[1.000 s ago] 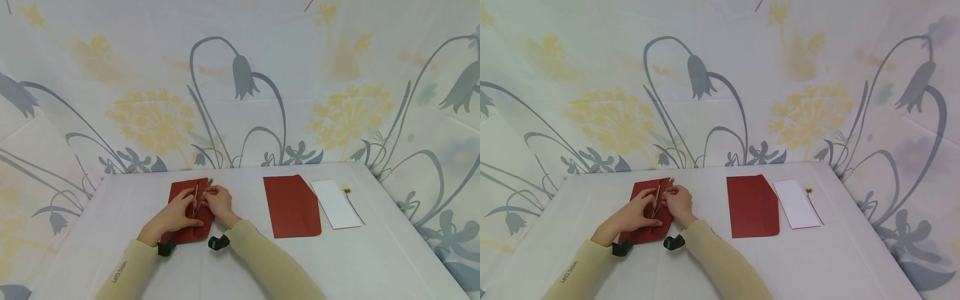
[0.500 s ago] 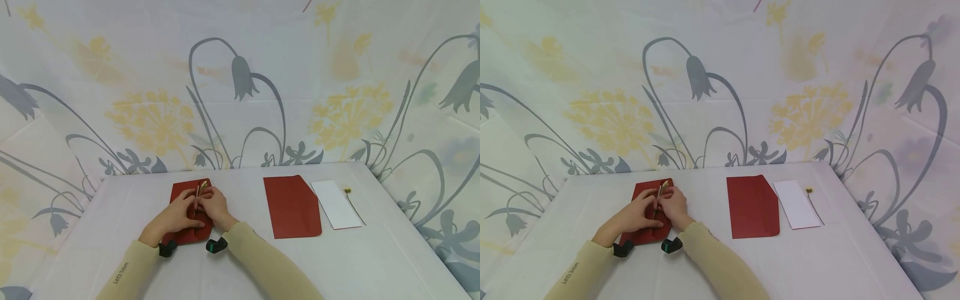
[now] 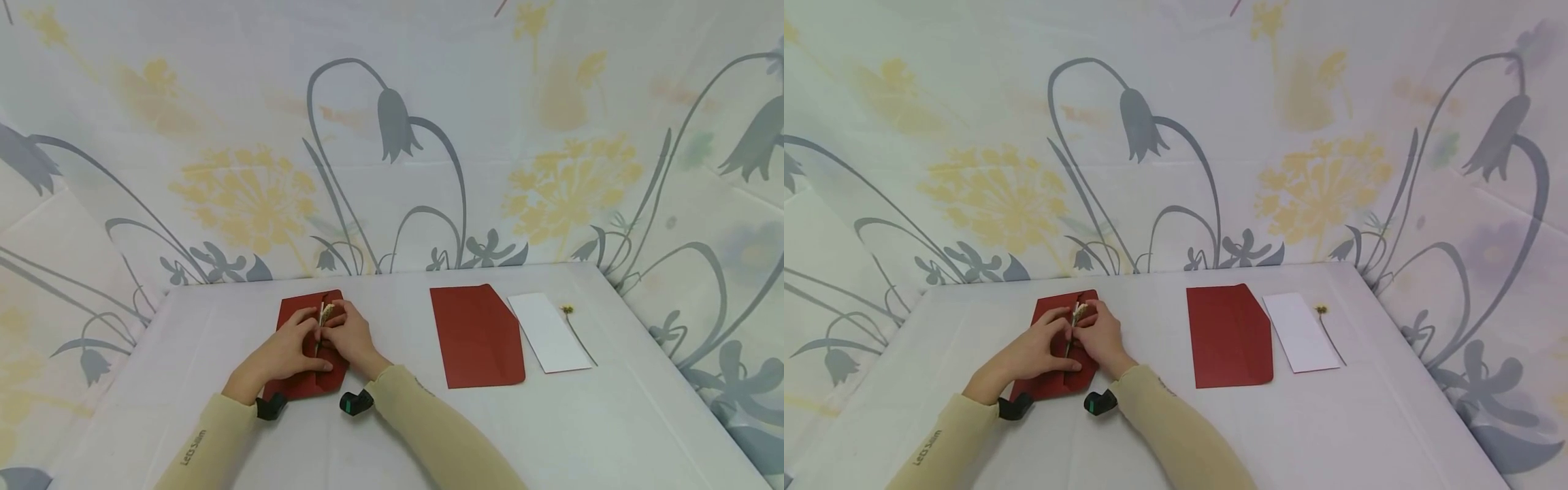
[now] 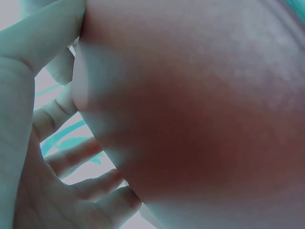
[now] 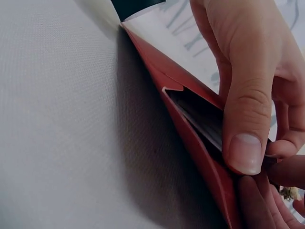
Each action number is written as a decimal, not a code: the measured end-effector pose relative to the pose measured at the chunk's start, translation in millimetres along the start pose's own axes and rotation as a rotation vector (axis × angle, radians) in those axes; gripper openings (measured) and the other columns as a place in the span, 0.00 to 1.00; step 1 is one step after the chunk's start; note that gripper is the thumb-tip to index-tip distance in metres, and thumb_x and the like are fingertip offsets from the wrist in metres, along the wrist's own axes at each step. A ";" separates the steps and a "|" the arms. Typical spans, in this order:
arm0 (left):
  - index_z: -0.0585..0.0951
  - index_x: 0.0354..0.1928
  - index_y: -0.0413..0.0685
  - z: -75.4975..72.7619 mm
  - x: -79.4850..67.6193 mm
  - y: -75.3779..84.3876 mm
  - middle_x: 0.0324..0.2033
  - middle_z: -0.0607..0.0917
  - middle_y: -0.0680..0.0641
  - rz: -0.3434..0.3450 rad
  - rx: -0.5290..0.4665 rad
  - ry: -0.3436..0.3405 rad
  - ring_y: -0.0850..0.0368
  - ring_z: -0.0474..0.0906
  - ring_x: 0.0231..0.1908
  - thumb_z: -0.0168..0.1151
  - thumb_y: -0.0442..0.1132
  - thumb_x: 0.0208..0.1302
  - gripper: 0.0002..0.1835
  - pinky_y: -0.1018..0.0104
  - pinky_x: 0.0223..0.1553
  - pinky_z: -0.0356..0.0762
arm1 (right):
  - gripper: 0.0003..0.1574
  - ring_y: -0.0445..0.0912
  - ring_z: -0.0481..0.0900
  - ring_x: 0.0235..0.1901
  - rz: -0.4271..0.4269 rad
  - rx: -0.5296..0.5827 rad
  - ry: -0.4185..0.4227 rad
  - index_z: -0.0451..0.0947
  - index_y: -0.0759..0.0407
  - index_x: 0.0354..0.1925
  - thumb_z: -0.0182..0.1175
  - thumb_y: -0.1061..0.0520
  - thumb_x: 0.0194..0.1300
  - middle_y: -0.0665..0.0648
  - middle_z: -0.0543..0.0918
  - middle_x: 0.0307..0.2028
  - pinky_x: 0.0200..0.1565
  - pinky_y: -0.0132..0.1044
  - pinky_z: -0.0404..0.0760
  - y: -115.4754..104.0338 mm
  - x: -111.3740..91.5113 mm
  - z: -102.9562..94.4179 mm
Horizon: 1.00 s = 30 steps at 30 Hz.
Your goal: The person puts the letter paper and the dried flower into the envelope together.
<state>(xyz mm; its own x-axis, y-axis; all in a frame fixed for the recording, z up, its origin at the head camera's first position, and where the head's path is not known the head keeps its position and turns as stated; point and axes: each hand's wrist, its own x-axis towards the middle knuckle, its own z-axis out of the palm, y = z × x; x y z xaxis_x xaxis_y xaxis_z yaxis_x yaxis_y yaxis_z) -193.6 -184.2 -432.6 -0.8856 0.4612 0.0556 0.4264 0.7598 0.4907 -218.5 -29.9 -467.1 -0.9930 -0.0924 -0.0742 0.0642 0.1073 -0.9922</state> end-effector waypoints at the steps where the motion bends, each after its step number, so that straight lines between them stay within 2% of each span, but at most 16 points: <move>1: 0.69 0.32 0.54 -0.7 -0.4 0.4 0.64 0.61 0.40 0.000 -0.007 0.003 0.41 0.63 0.60 0.74 0.59 0.41 0.27 0.45 0.55 0.69 | 0.37 0.41 0.80 0.26 -0.008 -0.012 -0.003 0.68 0.52 0.59 0.68 0.64 0.51 0.52 0.79 0.30 0.29 0.33 0.81 -0.2 -0.2 -0.4; 5: 0.70 0.33 0.53 -2.4 -1.9 0.7 0.64 0.61 0.40 0.007 -0.018 0.019 0.41 0.64 0.60 0.74 0.59 0.41 0.27 0.46 0.55 0.69 | 0.37 0.39 0.78 0.25 -0.041 -0.104 -0.005 0.70 0.52 0.58 0.69 0.62 0.49 0.50 0.79 0.29 0.29 0.31 0.80 -3.1 -1.6 -2.4; 10: 0.70 0.34 0.52 -2.6 -2.3 1.1 0.64 0.62 0.39 0.018 -0.022 0.040 0.40 0.65 0.59 0.75 0.58 0.40 0.28 0.46 0.54 0.69 | 0.30 0.38 0.76 0.27 -0.058 -0.194 -0.004 0.74 0.54 0.52 0.70 0.59 0.49 0.49 0.80 0.30 0.30 0.30 0.76 -7.3 -3.8 -3.7; 18: 0.71 0.34 0.52 -0.9 -3.3 -0.5 0.63 0.62 0.38 0.030 -0.015 0.051 0.39 0.64 0.59 0.74 0.60 0.40 0.28 0.45 0.54 0.69 | 0.19 0.37 0.78 0.31 -0.081 -0.205 -0.043 0.79 0.55 0.45 0.68 0.60 0.52 0.50 0.83 0.32 0.33 0.30 0.77 -5.8 -3.7 -3.7; 25: 0.71 0.34 0.52 -0.3 -3.7 -1.1 0.63 0.62 0.37 0.040 -0.015 0.062 0.37 0.64 0.60 0.74 0.60 0.40 0.29 0.44 0.53 0.69 | 0.18 0.36 0.80 0.33 -0.096 -0.202 -0.061 0.81 0.55 0.44 0.68 0.59 0.53 0.48 0.85 0.34 0.36 0.29 0.78 -4.5 -3.9 -3.6; 30: 0.71 0.34 0.52 0.0 -3.9 -0.9 0.64 0.62 0.38 0.032 -0.024 0.060 0.38 0.64 0.60 0.75 0.60 0.39 0.28 0.44 0.53 0.70 | 0.17 0.35 0.79 0.32 -0.103 -0.211 -0.050 0.81 0.56 0.41 0.70 0.58 0.50 0.48 0.84 0.33 0.35 0.29 0.78 -4.3 -3.6 -3.6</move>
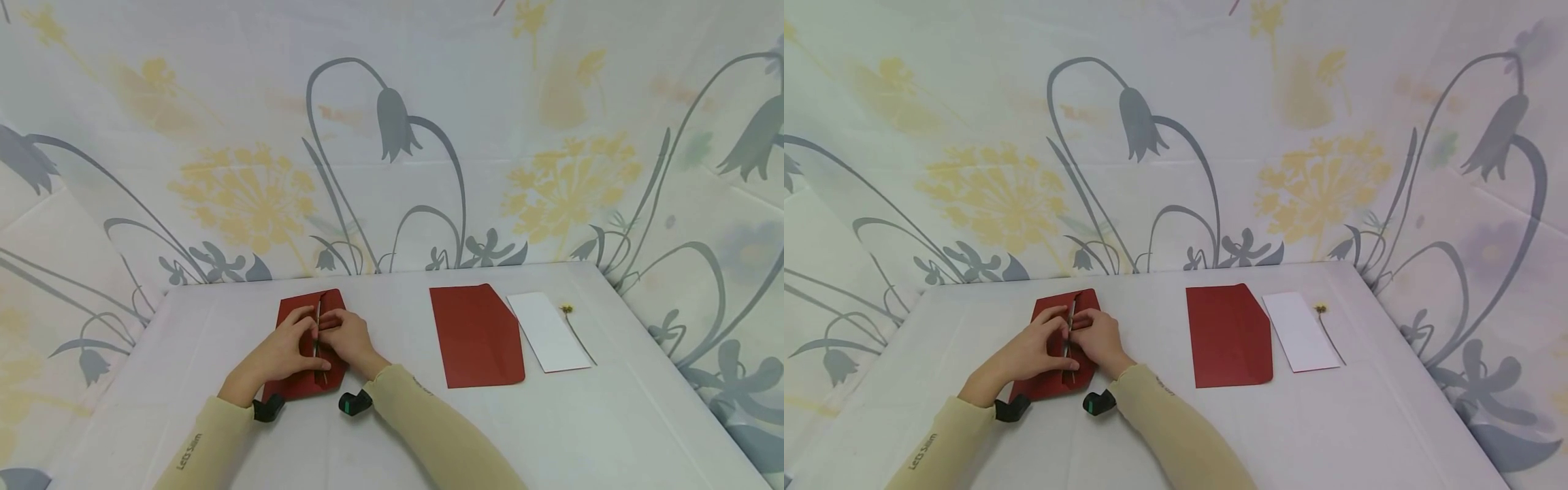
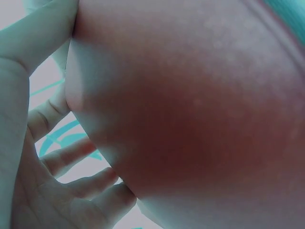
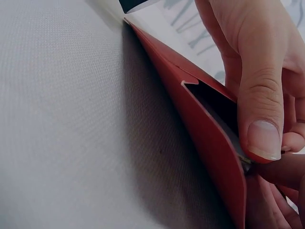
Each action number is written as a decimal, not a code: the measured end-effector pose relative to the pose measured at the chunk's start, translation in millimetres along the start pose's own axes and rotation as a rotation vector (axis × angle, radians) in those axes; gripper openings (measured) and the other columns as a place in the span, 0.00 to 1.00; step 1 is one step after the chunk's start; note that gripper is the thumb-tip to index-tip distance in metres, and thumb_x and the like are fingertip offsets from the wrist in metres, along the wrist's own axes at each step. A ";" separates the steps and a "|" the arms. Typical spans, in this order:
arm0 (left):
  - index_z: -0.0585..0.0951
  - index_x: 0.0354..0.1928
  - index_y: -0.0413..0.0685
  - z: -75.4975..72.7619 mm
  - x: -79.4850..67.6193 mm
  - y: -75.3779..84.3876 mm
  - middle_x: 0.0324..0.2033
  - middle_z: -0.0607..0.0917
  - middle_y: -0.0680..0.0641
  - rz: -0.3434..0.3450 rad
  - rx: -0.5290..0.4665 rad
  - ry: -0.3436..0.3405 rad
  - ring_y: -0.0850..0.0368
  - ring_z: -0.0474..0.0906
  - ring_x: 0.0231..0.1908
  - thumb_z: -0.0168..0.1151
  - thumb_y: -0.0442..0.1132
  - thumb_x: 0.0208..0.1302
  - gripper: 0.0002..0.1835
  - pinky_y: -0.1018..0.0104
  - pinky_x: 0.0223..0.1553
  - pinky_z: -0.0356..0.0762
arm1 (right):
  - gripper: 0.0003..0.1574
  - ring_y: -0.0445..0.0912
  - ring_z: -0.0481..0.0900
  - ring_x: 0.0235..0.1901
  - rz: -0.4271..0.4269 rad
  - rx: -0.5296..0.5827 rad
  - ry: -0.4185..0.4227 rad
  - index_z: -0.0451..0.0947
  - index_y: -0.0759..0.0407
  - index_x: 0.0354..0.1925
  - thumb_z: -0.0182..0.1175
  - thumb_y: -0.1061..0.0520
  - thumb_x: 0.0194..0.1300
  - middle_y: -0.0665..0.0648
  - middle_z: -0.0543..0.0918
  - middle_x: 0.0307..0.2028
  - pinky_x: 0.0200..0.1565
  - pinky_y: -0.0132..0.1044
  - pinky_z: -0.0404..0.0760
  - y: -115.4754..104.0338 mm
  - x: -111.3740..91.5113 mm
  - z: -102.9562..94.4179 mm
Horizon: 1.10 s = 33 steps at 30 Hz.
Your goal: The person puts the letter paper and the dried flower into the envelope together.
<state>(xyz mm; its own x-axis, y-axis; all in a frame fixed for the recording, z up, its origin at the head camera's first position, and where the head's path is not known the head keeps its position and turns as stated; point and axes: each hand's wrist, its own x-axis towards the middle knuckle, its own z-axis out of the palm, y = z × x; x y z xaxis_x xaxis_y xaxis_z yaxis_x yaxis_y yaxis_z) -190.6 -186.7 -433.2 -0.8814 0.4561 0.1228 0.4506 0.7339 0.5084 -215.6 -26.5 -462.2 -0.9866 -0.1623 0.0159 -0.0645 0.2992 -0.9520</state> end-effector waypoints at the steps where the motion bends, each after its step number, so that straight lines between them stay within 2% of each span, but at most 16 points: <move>1: 0.71 0.34 0.53 -0.1 -0.1 0.1 0.64 0.62 0.38 -0.004 -0.002 -0.003 0.38 0.64 0.60 0.75 0.60 0.39 0.28 0.44 0.53 0.70 | 0.16 0.35 0.79 0.31 -0.001 -0.006 0.003 0.81 0.56 0.40 0.70 0.58 0.50 0.48 0.84 0.32 0.34 0.29 0.78 0.0 0.0 0.1; 9: 0.71 0.34 0.53 -1.4 -1.6 0.8 0.64 0.61 0.39 -0.018 -0.009 -0.019 0.39 0.62 0.61 0.74 0.60 0.40 0.28 0.44 0.54 0.69 | 0.15 0.36 0.79 0.29 0.000 0.028 -0.012 0.80 0.55 0.38 0.71 0.57 0.50 0.47 0.83 0.28 0.32 0.29 0.78 2.1 0.6 -0.8; 14: 0.71 0.34 0.54 -2.8 -2.5 1.5 0.65 0.61 0.39 -0.025 -0.010 -0.029 0.39 0.62 0.61 0.74 0.61 0.40 0.28 0.44 0.54 0.69 | 0.15 0.40 0.81 0.27 0.031 0.156 -0.096 0.79 0.57 0.40 0.70 0.60 0.51 0.49 0.83 0.28 0.31 0.33 0.81 4.5 0.4 -3.6; 17: 0.70 0.34 0.54 -3.7 -2.7 1.6 0.65 0.61 0.39 -0.023 -0.011 -0.030 0.39 0.62 0.61 0.74 0.61 0.40 0.28 0.44 0.54 0.69 | 0.17 0.42 0.82 0.26 0.048 0.165 -0.166 0.79 0.58 0.41 0.70 0.61 0.51 0.51 0.83 0.28 0.31 0.34 0.82 5.0 0.6 -6.5; 21: 0.70 0.34 0.56 -4.6 -2.7 2.2 0.65 0.60 0.40 -0.027 -0.008 -0.037 0.38 0.62 0.61 0.73 0.61 0.41 0.27 0.44 0.53 0.70 | 0.22 0.42 0.82 0.26 0.063 0.081 -0.256 0.77 0.56 0.45 0.71 0.58 0.49 0.50 0.83 0.28 0.32 0.34 0.81 3.3 0.6 -11.1; 25: 0.70 0.34 0.56 -3.8 -2.9 2.3 0.65 0.60 0.40 -0.027 -0.003 -0.044 0.38 0.62 0.61 0.73 0.61 0.41 0.27 0.44 0.53 0.70 | 0.28 0.43 0.82 0.27 0.089 0.048 -0.322 0.75 0.56 0.48 0.72 0.57 0.47 0.51 0.83 0.28 0.32 0.34 0.80 0.8 1.4 -12.8; 29: 0.70 0.33 0.54 -3.9 -3.3 2.5 0.65 0.60 0.40 -0.025 -0.004 -0.043 0.38 0.62 0.61 0.74 0.60 0.41 0.27 0.45 0.53 0.70 | 0.31 0.43 0.80 0.28 0.087 0.008 -0.342 0.74 0.55 0.50 0.73 0.57 0.46 0.51 0.83 0.27 0.31 0.34 0.79 -0.9 2.4 -11.6; 33: 0.70 0.33 0.54 -4.0 -3.4 2.3 0.65 0.60 0.40 -0.021 -0.003 -0.042 0.38 0.61 0.62 0.74 0.60 0.41 0.27 0.45 0.54 0.69 | 0.31 0.42 0.79 0.26 0.067 -0.060 -0.315 0.75 0.55 0.49 0.73 0.57 0.45 0.50 0.82 0.26 0.28 0.33 0.77 -2.6 1.3 -8.7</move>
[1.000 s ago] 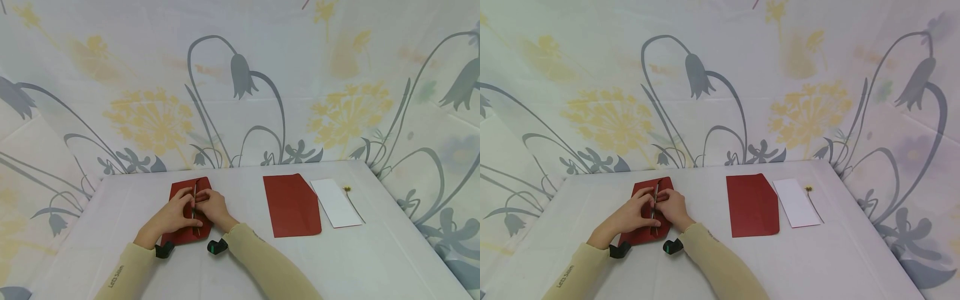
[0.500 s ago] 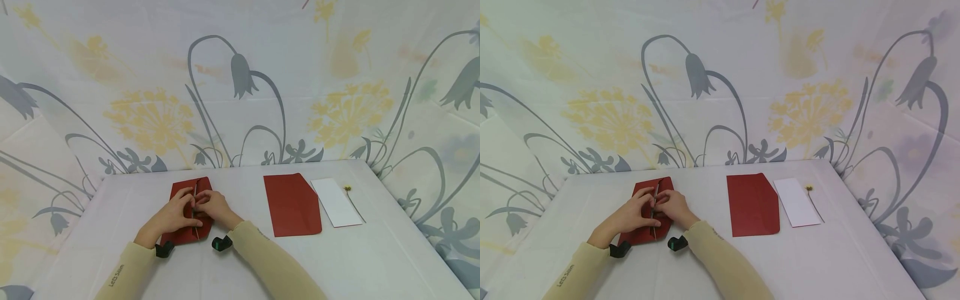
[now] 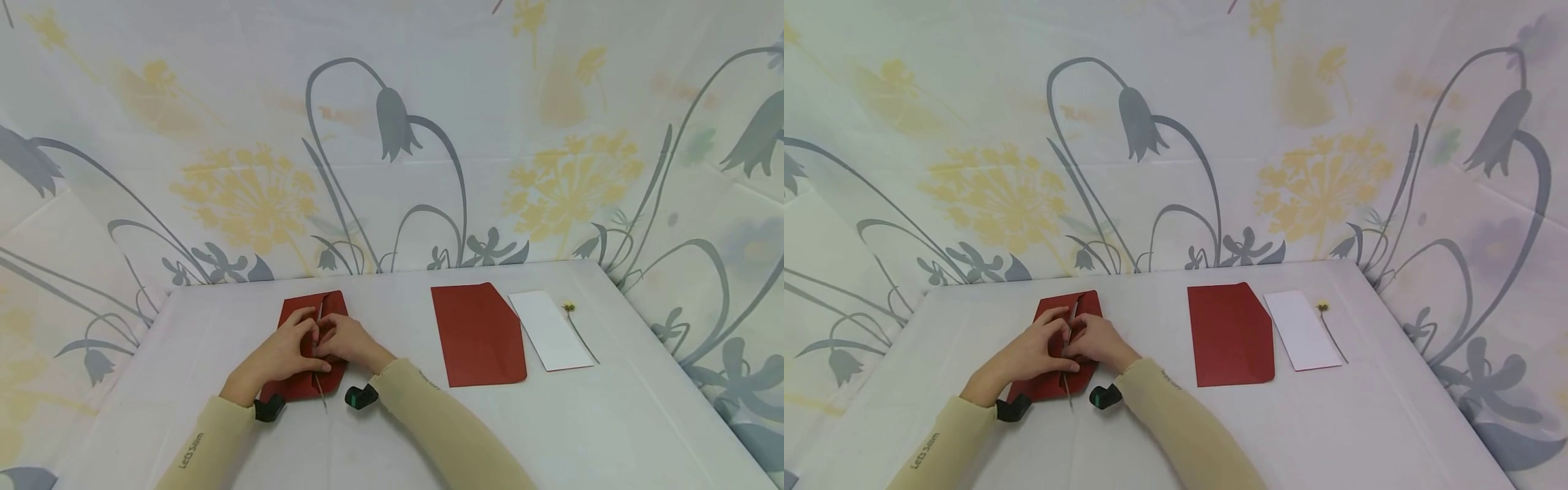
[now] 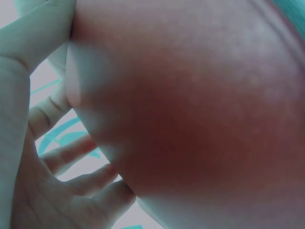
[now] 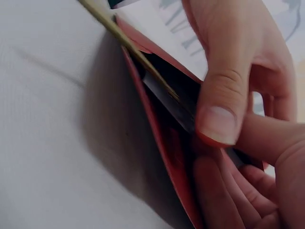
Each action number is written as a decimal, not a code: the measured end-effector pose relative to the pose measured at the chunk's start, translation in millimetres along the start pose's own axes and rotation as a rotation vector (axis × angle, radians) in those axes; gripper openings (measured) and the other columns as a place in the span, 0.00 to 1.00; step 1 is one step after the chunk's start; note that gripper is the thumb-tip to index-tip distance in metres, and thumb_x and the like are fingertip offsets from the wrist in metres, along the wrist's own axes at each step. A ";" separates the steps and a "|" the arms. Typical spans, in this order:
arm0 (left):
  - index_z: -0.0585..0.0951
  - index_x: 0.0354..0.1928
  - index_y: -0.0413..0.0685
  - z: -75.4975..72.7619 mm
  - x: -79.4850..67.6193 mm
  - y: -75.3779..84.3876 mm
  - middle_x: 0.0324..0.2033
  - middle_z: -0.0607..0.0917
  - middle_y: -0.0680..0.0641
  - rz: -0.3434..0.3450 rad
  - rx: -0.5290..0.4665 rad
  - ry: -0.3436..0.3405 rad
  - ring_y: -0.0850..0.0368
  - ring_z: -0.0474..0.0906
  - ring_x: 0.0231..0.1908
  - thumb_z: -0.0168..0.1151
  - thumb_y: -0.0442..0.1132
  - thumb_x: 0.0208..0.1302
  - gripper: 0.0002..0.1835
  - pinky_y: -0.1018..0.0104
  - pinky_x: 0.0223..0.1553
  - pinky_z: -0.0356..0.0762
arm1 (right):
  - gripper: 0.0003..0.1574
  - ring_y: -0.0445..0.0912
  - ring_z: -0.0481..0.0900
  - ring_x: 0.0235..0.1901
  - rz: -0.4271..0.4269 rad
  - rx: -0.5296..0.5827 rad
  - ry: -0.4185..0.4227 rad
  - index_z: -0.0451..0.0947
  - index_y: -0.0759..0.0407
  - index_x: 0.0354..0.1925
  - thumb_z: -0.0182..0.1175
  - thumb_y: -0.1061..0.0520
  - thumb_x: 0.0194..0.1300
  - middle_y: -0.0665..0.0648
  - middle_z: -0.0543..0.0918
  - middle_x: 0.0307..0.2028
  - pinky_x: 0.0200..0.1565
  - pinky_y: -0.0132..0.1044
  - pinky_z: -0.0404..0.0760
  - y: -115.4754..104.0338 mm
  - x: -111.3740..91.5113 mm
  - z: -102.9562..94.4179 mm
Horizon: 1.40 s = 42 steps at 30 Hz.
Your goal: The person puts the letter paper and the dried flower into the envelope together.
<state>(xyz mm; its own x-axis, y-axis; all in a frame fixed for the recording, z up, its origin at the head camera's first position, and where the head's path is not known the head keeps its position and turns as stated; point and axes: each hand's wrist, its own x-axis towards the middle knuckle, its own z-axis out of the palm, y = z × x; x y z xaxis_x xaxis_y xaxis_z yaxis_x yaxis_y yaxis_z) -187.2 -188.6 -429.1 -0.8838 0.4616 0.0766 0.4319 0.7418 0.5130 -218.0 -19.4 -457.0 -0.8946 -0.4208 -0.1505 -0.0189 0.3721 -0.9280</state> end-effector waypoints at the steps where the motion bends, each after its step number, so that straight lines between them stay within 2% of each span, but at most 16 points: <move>1: 0.70 0.33 0.54 0.0 0.0 -0.2 0.65 0.60 0.40 0.001 0.000 0.000 0.38 0.61 0.62 0.74 0.60 0.41 0.27 0.45 0.54 0.69 | 0.30 0.42 0.78 0.26 -0.003 -0.016 0.011 0.75 0.55 0.49 0.73 0.57 0.45 0.49 0.81 0.25 0.27 0.33 0.77 -0.4 -0.1 1.0; 15: 0.70 0.33 0.55 0.5 -0.7 -3.6 0.65 0.60 0.39 0.027 -0.011 0.008 0.38 0.61 0.62 0.73 0.61 0.41 0.27 0.45 0.53 0.70 | 0.24 0.38 0.74 0.22 -0.004 -0.208 0.170 0.77 0.54 0.41 0.73 0.54 0.43 0.46 0.78 0.21 0.26 0.30 0.73 -2.1 2.8 12.5; 21: 0.69 0.34 0.58 -0.2 -1.1 -2.3 0.65 0.60 0.40 0.002 -0.018 0.007 0.37 0.61 0.61 0.74 0.60 0.41 0.26 0.43 0.53 0.70 | 0.19 0.38 0.73 0.22 -0.006 -0.180 0.308 0.76 0.53 0.34 0.72 0.54 0.43 0.45 0.77 0.20 0.25 0.30 0.73 -1.3 1.7 18.6; 25: 0.69 0.34 0.57 -1.0 0.5 -0.5 0.65 0.60 0.40 -0.013 -0.016 0.003 0.38 0.61 0.61 0.74 0.59 0.41 0.27 0.44 0.53 0.70 | 0.17 0.37 0.74 0.22 -0.018 -0.122 0.333 0.76 0.52 0.32 0.73 0.54 0.45 0.44 0.78 0.21 0.25 0.30 0.74 0.2 -0.3 17.6; 30: 0.70 0.34 0.55 -1.0 0.4 -0.1 0.65 0.60 0.39 -0.016 -0.006 -0.003 0.38 0.62 0.61 0.73 0.61 0.41 0.27 0.44 0.53 0.70 | 0.17 0.36 0.77 0.24 -0.068 -0.034 0.269 0.76 0.53 0.34 0.73 0.55 0.47 0.45 0.81 0.24 0.27 0.30 0.75 6.0 -3.4 10.2; 37: 0.70 0.35 0.54 -4.0 0.1 0.8 0.65 0.59 0.39 -0.018 -0.018 0.000 0.38 0.61 0.61 0.73 0.61 0.40 0.28 0.45 0.52 0.71 | 0.22 0.37 0.81 0.32 -0.129 0.051 -0.002 0.74 0.58 0.45 0.69 0.63 0.51 0.48 0.82 0.33 0.36 0.30 0.79 10.1 -8.3 -2.3; 42: 0.70 0.35 0.54 -4.8 0.0 -0.1 0.66 0.59 0.40 -0.020 -0.015 -0.010 0.38 0.60 0.62 0.75 0.61 0.37 0.30 0.44 0.51 0.71 | 0.29 0.37 0.81 0.35 -0.157 0.025 -0.091 0.73 0.56 0.49 0.71 0.64 0.48 0.49 0.82 0.36 0.39 0.29 0.79 8.7 -10.2 -6.8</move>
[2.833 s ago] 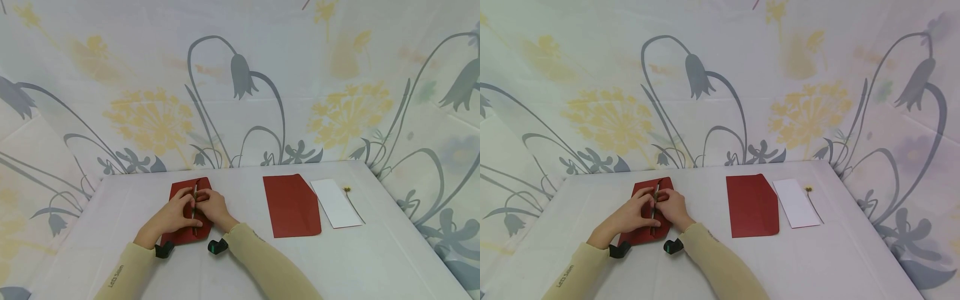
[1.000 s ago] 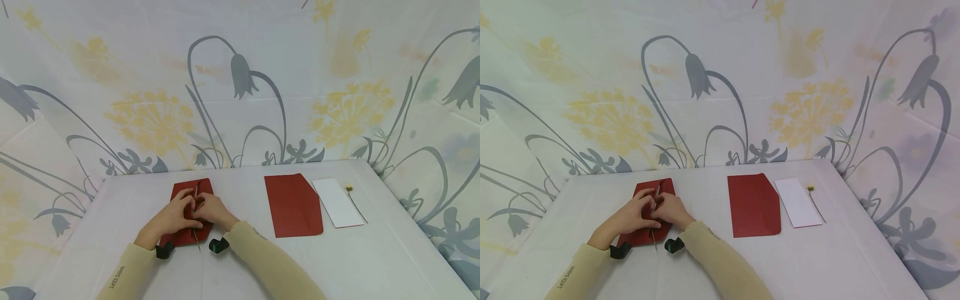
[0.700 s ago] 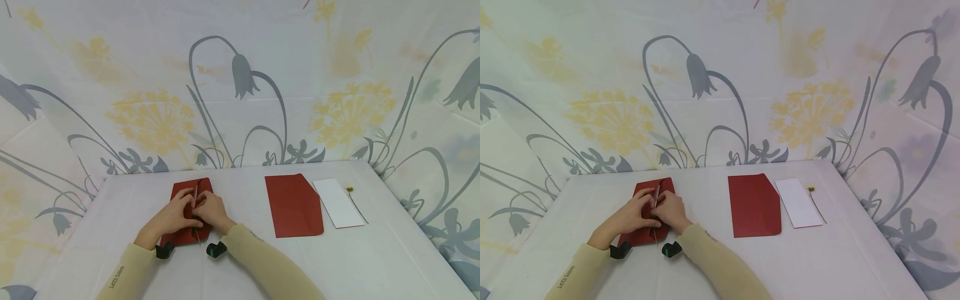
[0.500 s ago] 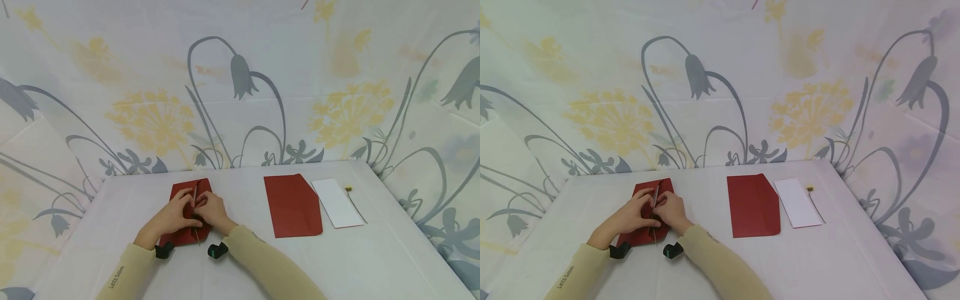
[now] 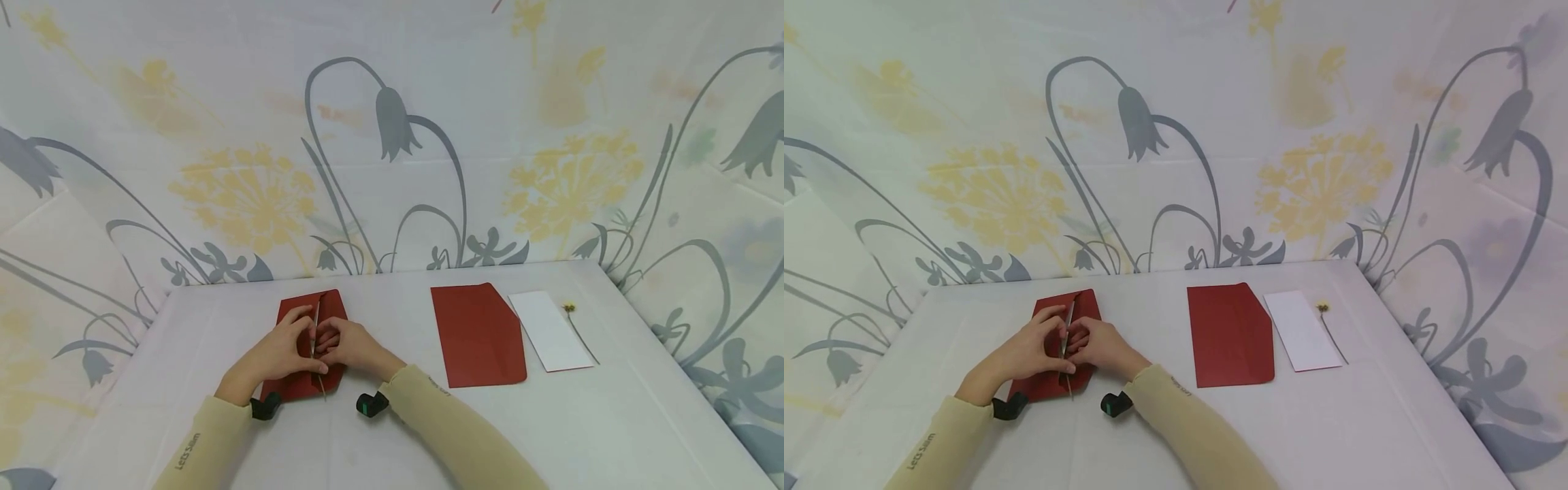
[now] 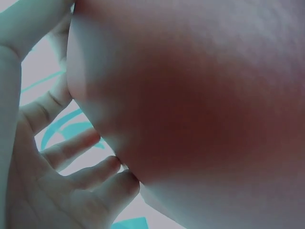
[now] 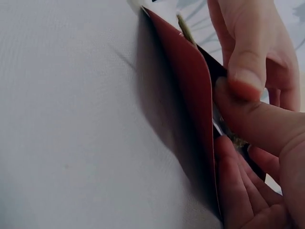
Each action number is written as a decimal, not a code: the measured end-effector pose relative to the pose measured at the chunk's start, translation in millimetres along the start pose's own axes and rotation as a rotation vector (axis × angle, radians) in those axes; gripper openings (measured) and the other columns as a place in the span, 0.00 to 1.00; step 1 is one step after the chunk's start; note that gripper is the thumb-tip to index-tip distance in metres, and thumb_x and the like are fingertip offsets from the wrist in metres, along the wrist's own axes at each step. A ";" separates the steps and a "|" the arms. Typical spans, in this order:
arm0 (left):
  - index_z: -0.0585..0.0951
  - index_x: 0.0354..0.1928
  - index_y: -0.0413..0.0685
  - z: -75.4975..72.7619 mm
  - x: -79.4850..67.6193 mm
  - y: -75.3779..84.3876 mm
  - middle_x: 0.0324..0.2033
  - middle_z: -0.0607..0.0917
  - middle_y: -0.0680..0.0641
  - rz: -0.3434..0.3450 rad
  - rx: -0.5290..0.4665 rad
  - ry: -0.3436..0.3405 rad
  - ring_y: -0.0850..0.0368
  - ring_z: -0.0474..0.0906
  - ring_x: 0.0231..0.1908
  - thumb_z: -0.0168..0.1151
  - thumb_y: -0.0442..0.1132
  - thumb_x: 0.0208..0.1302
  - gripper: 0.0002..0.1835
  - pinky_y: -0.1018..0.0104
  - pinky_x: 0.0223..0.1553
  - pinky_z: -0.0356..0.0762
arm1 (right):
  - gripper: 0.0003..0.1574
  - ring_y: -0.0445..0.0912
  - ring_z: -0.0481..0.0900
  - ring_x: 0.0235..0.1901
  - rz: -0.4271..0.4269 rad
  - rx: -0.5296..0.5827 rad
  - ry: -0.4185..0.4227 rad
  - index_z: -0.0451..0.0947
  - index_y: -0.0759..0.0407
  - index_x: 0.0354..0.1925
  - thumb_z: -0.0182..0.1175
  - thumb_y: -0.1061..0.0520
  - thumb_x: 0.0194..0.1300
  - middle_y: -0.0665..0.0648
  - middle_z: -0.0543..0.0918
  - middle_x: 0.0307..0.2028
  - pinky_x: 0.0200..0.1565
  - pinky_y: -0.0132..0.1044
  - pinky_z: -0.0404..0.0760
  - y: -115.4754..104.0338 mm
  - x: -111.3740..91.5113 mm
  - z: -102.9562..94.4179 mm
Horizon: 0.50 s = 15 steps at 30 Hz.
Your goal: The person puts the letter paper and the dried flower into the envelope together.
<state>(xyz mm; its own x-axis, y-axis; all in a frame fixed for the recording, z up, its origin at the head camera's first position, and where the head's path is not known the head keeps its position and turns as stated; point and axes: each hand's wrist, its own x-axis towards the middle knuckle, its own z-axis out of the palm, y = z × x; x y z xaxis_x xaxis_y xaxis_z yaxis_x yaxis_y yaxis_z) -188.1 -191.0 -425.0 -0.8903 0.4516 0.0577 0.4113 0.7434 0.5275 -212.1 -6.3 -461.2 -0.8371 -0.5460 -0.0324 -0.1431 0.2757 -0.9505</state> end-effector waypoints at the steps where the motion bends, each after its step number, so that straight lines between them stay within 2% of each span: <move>1: 0.70 0.35 0.54 -0.3 -0.1 -0.1 0.66 0.58 0.40 -0.001 0.000 -0.003 0.38 0.60 0.62 0.75 0.62 0.37 0.30 0.44 0.51 0.71 | 0.30 0.37 0.80 0.35 -0.001 -0.013 -0.004 0.73 0.56 0.50 0.72 0.64 0.47 0.49 0.81 0.36 0.39 0.28 0.78 -0.3 -0.2 -0.1; 5: 0.70 0.35 0.55 -1.5 -0.6 0.1 0.66 0.58 0.41 -0.011 0.001 -0.003 0.38 0.60 0.62 0.72 0.65 0.39 0.30 0.44 0.51 0.71 | 0.30 0.35 0.80 0.34 -0.008 -0.074 0.028 0.74 0.54 0.49 0.73 0.62 0.47 0.47 0.81 0.34 0.37 0.27 0.78 1.3 0.9 2.7; 12: 0.71 0.34 0.58 -0.7 -0.8 -2.0 0.66 0.60 0.42 -0.015 -0.005 0.017 0.39 0.61 0.62 0.56 0.66 0.57 0.21 0.46 0.51 0.71 | 0.23 0.33 0.78 0.31 -0.033 -0.157 0.202 0.77 0.54 0.42 0.73 0.51 0.48 0.44 0.81 0.32 0.33 0.26 0.77 9.1 4.3 14.2; 15: 0.71 0.33 0.60 -0.3 -0.6 -2.3 0.66 0.60 0.42 -0.018 -0.015 0.023 0.39 0.61 0.63 0.53 0.64 0.61 0.18 0.45 0.53 0.70 | 0.22 0.33 0.78 0.30 -0.024 -0.158 0.234 0.76 0.54 0.40 0.73 0.48 0.49 0.44 0.80 0.31 0.32 0.26 0.77 8.6 4.2 15.1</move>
<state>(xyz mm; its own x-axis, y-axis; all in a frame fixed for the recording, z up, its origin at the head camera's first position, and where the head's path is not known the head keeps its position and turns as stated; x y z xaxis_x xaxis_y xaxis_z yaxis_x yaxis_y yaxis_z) -188.6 -193.2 -426.0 -0.9019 0.4267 0.0670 0.3921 0.7438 0.5412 -208.8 -18.1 -474.2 -0.9291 -0.3611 0.0795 -0.2295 0.3948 -0.8896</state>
